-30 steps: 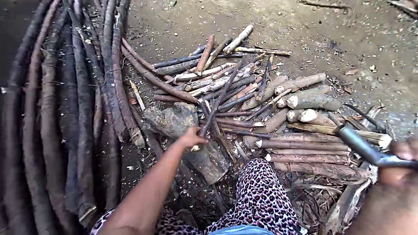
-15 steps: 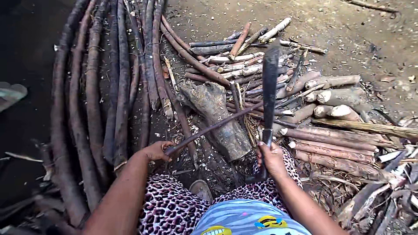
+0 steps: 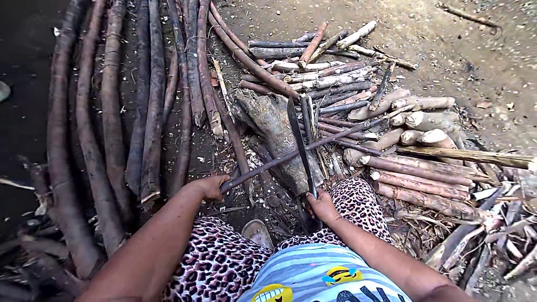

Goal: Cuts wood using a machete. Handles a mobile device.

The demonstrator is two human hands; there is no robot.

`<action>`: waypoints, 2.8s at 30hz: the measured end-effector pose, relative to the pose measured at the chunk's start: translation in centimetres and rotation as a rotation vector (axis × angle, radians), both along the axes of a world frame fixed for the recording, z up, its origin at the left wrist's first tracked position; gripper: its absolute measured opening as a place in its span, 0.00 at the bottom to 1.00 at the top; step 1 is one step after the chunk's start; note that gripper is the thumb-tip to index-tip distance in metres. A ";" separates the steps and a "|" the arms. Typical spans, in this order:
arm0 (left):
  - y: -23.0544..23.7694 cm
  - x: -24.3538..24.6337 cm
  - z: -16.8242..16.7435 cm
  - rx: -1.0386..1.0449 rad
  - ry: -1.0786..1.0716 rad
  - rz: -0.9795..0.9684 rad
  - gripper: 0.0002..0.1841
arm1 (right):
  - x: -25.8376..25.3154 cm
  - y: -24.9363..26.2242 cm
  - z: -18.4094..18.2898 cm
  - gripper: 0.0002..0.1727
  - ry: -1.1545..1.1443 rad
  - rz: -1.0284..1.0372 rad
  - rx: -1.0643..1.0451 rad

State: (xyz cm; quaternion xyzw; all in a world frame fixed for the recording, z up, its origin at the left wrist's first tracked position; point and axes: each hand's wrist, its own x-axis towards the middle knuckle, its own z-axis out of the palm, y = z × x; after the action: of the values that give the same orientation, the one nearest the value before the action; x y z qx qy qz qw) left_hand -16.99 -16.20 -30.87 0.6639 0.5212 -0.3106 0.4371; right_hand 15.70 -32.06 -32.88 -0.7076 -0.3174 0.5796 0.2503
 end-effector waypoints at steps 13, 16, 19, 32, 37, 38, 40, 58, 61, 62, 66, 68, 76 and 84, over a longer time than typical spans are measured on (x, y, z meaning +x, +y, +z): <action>1.2 1.2 -3.9 0.013 0.240 -0.077 0.36 | 2.8 5.7 15.3 0.13 -0.019 -0.240 1.295; 1.4 0.9 -5.1 0.025 0.216 -0.069 0.33 | 1.3 6.2 12.6 0.15 -0.008 -0.342 1.236; 1.7 1.1 -5.5 0.037 0.200 -0.059 0.33 | -1.4 1.6 2.7 0.21 -0.238 -0.106 0.454; 1.7 1.9 -0.8 -0.451 0.003 0.392 0.12 | 0.0 0.7 -2.9 0.11 0.132 -0.164 -0.073; 1.2 2.4 -2.3 -0.153 -0.024 0.242 0.13 | 0.3 1.3 -3.6 0.09 0.128 -0.127 -0.097; 1.3 2.4 -2.5 -0.032 0.010 0.163 0.18 | 0.3 1.4 -3.2 0.10 0.141 -0.117 -0.114; 1.8 2.0 -3.6 0.187 0.036 0.098 0.23 | -0.1 1.5 -1.8 0.14 0.225 -0.140 -0.148; 1.1 3.0 -3.5 0.278 0.078 -0.014 0.32 | 1.7 8.5 13.5 0.16 -0.182 -0.346 1.138; 0.9 3.1 -3.2 0.319 0.085 -0.008 0.33 | -0.3 2.6 1.7 0.20 -0.283 -0.084 0.290; 1.1 2.9 -3.2 0.331 0.081 -0.005 0.33 | -1.0 1.8 -0.5 0.19 -0.237 -0.007 0.046; 1.8 1.4 -3.3 0.219 -0.013 -0.091 0.29 | -0.6 2.0 -1.7 0.18 0.010 -0.011 -0.235; 2.5 0.3 -2.6 0.039 -0.148 -0.049 0.27 | 0.7 2.4 -1.5 0.18 0.075 -0.025 -0.206; 2.1 0.6 -3.4 0.102 0.061 0.031 0.16 | 1.6 2.1 -1.1 0.21 0.267 -0.107 -0.226; 1.9 1.6 -4.2 0.380 0.256 -0.183 0.20 | 1.5 2.9 6.0 0.12 0.200 -0.220 0.200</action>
State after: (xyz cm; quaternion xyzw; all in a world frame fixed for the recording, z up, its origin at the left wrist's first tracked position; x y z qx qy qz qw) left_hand -15.42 -14.26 -35.10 0.7339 0.5589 -0.3271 0.2048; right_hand 17.23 -29.13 -26.88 -0.6486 -0.2677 0.5817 0.4115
